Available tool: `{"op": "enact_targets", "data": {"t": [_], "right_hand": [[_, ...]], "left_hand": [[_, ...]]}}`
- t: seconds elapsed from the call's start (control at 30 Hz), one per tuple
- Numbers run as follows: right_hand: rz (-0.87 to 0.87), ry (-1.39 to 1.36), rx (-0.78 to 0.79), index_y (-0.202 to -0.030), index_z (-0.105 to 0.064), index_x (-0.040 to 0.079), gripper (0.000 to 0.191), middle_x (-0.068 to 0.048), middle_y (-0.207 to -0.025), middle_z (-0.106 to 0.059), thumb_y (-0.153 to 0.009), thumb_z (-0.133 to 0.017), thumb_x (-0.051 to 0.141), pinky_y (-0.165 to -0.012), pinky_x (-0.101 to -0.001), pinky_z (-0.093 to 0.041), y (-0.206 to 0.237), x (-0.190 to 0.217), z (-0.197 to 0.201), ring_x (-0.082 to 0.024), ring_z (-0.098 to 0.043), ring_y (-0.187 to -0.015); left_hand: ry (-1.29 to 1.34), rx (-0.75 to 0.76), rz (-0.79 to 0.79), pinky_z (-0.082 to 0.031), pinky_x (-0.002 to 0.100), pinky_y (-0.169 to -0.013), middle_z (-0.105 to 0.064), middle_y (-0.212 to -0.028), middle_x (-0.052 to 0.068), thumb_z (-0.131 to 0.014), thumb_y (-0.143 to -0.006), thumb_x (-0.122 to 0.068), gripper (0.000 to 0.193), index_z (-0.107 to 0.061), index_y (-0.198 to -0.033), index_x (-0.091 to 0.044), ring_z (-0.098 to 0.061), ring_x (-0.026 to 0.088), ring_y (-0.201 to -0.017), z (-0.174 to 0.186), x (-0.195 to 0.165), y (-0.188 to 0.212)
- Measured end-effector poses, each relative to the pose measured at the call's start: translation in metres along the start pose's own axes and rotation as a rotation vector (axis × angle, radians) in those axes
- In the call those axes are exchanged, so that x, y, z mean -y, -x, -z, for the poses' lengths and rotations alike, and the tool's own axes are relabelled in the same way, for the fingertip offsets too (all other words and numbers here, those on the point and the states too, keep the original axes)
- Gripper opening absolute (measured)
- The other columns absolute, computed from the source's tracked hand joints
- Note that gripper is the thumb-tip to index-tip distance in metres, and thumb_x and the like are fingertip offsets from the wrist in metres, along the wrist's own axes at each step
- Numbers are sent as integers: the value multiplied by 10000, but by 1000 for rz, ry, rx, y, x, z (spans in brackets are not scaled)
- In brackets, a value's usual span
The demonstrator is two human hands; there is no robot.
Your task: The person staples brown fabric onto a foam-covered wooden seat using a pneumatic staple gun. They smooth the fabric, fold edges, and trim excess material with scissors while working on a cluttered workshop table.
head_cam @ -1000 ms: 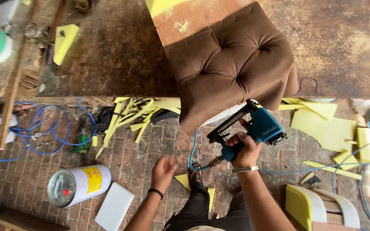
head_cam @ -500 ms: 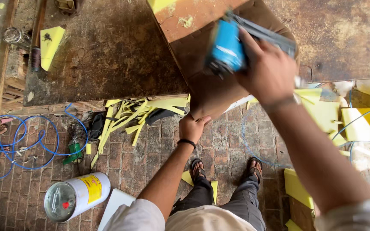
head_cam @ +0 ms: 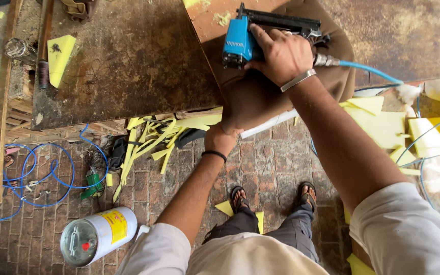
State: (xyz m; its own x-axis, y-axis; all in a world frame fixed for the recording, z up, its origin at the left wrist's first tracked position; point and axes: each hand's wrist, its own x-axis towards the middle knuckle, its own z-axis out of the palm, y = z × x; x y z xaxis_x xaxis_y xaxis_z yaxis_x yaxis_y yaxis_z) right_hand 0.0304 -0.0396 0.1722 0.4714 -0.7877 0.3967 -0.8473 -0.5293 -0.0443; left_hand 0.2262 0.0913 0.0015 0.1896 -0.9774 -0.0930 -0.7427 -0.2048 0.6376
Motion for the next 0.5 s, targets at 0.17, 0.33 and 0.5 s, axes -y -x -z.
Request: {"op": "enact_targets", "data": {"t": [0.17, 0.33, 0.5], "right_hand": [[-192, -373, -354, -1479, -547, 100, 760, -176, -1110, -724, -878, -851, 453, -827, -463, -549, 110, 37, 36, -352, -712, -940], [-1075, -1800, -488, -1130, -632, -32, 286, -71, -776, -617, -849, -639, 19, -618, -342, -514, 245, 98, -28, -173, -592, -667], [-1220, -2254, -512, -1257, -620, -35, 449, -49, -631, -502, -819, -577, 46, -552, -366, -485, 271, 154, -117, -192, -514, -551]], "left_hand": [[-48, 101, -193, -598, 419, -736, -802, -932, 76, -718, -869, -306, 139, -821, -905, -221, -764, 296, -854, 7, 13, -7], [-141, 179, -76, -578, 455, -757, -759, -919, 168, -792, -836, -392, 229, -809, -901, -173, -732, 358, -878, 4, 8, -16], [-133, 190, -59, -577, 474, -770, -751, -908, 197, -792, -820, -447, 339, -779, -951, -135, -723, 386, -905, -8, 4, -11]]}}
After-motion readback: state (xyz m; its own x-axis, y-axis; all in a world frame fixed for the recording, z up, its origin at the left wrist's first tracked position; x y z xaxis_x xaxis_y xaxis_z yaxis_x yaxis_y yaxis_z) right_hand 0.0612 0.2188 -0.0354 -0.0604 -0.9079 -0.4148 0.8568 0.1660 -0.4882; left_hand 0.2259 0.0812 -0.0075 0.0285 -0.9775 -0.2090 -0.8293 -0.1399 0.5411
